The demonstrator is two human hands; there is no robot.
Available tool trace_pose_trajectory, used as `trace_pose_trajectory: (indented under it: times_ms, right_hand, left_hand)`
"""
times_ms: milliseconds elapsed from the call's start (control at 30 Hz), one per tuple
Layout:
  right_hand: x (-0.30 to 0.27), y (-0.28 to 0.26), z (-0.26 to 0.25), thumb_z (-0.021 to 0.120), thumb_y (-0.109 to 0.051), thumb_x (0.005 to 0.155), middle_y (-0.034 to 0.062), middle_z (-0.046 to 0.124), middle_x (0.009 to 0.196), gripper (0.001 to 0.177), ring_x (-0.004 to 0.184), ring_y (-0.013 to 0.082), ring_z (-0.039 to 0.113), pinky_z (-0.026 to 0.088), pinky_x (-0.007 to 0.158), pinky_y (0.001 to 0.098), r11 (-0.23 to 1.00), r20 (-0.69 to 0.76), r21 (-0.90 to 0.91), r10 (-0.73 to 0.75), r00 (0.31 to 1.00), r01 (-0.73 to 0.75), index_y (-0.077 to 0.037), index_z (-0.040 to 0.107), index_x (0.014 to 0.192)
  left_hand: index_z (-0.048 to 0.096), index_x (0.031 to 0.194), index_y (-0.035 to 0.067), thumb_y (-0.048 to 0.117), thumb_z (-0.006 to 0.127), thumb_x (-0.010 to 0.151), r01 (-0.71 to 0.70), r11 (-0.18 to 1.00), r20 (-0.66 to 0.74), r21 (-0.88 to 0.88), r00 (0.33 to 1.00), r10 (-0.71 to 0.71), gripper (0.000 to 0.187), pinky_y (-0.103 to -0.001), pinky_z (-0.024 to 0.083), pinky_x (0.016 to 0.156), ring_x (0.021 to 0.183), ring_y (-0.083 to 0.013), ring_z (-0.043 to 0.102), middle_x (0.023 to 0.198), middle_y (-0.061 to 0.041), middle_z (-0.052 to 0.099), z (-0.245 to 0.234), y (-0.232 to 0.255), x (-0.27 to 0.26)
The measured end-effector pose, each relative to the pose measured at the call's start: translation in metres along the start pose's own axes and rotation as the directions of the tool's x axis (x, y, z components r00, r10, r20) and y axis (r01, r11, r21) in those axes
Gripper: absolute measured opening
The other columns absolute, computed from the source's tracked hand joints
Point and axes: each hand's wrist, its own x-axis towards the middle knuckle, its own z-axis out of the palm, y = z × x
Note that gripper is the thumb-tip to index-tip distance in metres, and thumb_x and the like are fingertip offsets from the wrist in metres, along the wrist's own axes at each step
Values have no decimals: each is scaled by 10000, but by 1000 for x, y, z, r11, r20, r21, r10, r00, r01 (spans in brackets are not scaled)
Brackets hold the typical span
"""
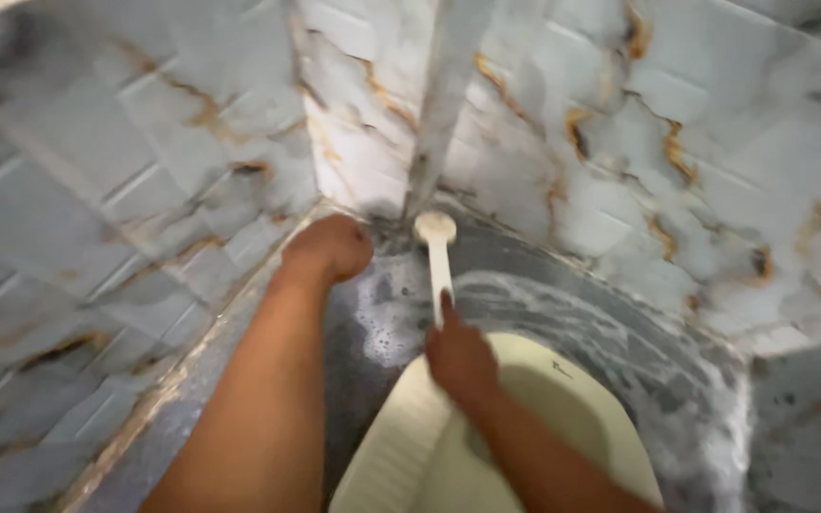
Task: The person scrubs the floor around a squat toilet with a long-handled brush, creating soapy foam. They then rinse the brush in a nearby bucket of water and continue scrubbing the floor area.
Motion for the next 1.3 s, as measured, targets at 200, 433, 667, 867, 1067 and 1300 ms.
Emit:
trace_pose_trajectory:
  times_ms: [200,433,667,867,1067,1300]
  right_hand:
    - [-60,-5,14,562,-347,961,248,714,985,628,812,415,703,561,787,554,998,99,55,-34,994,28,-266,379,1556]
    - [-35,-5,-72,596,-329,950,235,772,983,591,794,428,718,609,758,538,916,240,344,126,963,-205,-332,474,1528]
    - [-32,-27,-44,556,-409,972,181,714,1182,587,944,365,682,537,854,487,985,96,75,-160,982,153,-335,424,1539]
    - [-25,-14,-28,481,-376,986,186,707,1170,652,1027,391,666,537,883,522,983,156,-105,-134,979,151,-336,296,1610]
    - [-47,-4,-34,451,-419,993,172,696,1113,647,1019,367,684,547,896,516,996,192,-87,51,980,-34,-378,267,1612]
    - [-13,34,-25,457,-441,995,193,729,1045,664,941,387,706,553,863,539,993,157,-119,28,987,-10,-383,244,1621]
  left_hand:
    - [753,1197,196,407,570,923,267,953,-6,-144,963,-270,391,-452,496,1057,1244,-331,641,1309,-121,693,17,-27,-55]
    - [746,1230,228,435,547,957,378,896,-58,-231,914,-401,396,-459,508,1049,1250,-341,645,1331,-105,692,49,-32,-72]
    - [728,1236,202,460,563,967,419,795,-150,-439,838,-525,407,-494,505,1024,1244,-380,629,1328,-140,681,63,-20,-63]
    - [759,1183,193,420,613,920,408,796,-112,-447,857,-502,377,-460,505,1042,1239,-365,644,1310,-143,695,70,-25,-66]
    - [784,1157,181,382,634,888,380,801,-82,-462,881,-465,367,-443,512,1045,1224,-354,665,1283,-144,716,73,-33,-52]
    - [797,1047,35,304,660,858,181,955,-140,-235,966,-218,356,-459,531,964,1136,-411,673,1169,-245,707,76,-21,-3]
